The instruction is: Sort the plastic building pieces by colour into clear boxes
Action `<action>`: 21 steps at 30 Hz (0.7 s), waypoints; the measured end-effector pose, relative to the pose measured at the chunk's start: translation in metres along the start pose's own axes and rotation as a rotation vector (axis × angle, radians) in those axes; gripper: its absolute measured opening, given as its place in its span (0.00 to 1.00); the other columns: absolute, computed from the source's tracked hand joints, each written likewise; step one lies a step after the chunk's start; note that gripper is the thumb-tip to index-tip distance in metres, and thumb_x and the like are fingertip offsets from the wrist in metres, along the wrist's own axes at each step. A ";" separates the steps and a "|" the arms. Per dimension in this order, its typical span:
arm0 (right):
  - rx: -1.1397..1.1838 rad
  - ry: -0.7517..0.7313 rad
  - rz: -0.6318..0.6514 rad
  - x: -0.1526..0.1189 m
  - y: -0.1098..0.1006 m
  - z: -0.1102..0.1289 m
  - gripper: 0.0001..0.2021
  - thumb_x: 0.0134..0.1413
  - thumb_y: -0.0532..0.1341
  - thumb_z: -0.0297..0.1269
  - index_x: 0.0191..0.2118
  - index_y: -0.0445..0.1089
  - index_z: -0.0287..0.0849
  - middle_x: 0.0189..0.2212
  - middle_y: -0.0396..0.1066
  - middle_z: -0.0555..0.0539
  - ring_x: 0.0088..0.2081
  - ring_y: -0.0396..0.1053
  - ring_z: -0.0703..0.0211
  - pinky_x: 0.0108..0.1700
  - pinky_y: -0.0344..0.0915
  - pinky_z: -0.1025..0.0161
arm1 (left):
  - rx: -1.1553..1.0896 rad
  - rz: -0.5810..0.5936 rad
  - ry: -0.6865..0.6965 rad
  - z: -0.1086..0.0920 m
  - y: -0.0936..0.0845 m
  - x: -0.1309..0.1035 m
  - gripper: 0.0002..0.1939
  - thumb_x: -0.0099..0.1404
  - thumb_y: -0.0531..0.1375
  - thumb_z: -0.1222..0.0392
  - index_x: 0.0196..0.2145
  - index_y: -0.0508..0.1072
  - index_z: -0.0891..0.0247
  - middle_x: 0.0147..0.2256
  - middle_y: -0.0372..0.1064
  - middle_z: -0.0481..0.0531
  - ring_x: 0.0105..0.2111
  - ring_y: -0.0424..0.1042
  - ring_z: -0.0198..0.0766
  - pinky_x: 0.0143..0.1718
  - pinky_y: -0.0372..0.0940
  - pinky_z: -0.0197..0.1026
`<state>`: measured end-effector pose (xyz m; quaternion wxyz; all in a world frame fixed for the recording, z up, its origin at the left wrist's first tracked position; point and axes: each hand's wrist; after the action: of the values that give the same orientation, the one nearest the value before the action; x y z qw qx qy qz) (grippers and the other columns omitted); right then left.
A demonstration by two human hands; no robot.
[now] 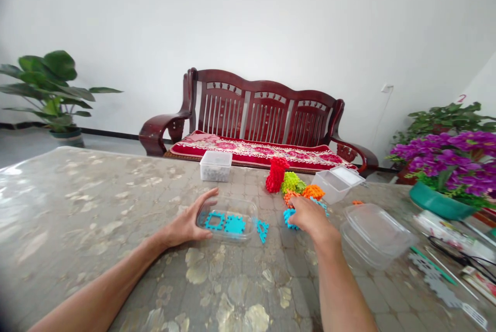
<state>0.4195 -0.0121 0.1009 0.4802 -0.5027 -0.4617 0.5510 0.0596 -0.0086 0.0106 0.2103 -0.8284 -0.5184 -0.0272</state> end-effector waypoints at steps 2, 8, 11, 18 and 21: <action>-0.094 0.068 0.052 -0.001 -0.001 0.004 0.18 0.43 0.64 0.32 0.44 0.72 0.45 0.46 0.75 0.43 0.48 0.71 0.47 0.40 0.60 0.62 | 0.010 0.001 -0.002 0.000 0.000 0.000 0.62 0.47 0.71 0.36 0.68 0.45 0.60 0.67 0.48 0.66 0.65 0.55 0.60 0.62 0.57 0.57; -0.193 0.107 0.109 -0.001 0.003 0.017 0.24 0.39 0.66 0.29 0.48 0.72 0.45 0.52 0.72 0.40 0.54 0.69 0.43 0.45 0.63 0.59 | 0.003 0.001 -0.002 -0.001 0.000 -0.001 0.61 0.47 0.71 0.37 0.68 0.46 0.59 0.67 0.47 0.65 0.64 0.55 0.61 0.62 0.58 0.58; -0.210 0.110 0.107 0.001 0.008 0.017 0.23 0.41 0.65 0.28 0.48 0.72 0.44 0.52 0.73 0.39 0.54 0.70 0.43 0.45 0.63 0.58 | 0.012 -0.001 0.005 0.000 0.000 -0.001 0.61 0.47 0.71 0.37 0.68 0.46 0.59 0.67 0.47 0.65 0.64 0.55 0.60 0.62 0.57 0.58; -0.204 0.121 0.061 0.002 0.010 0.016 0.17 0.43 0.62 0.27 0.43 0.74 0.42 0.45 0.76 0.38 0.48 0.74 0.43 0.41 0.65 0.58 | -0.011 -0.007 0.002 0.002 0.000 -0.001 0.60 0.47 0.72 0.40 0.69 0.47 0.58 0.66 0.49 0.65 0.64 0.55 0.61 0.61 0.58 0.58; -0.186 0.106 0.008 0.000 0.005 0.017 0.19 0.46 0.60 0.28 0.47 0.73 0.43 0.49 0.75 0.38 0.50 0.72 0.43 0.43 0.65 0.57 | -0.014 -0.012 0.002 0.002 0.001 -0.001 0.60 0.47 0.73 0.41 0.69 0.47 0.58 0.67 0.48 0.65 0.64 0.55 0.61 0.61 0.58 0.58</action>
<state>0.4022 -0.0126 0.0967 0.4530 -0.5754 -0.4825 0.4804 0.0593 -0.0087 0.0081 0.2050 -0.8269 -0.5227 -0.0330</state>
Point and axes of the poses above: each hand's wrist, its own x-axis towards the middle knuckle, its own y-axis out of the palm, z = x × y
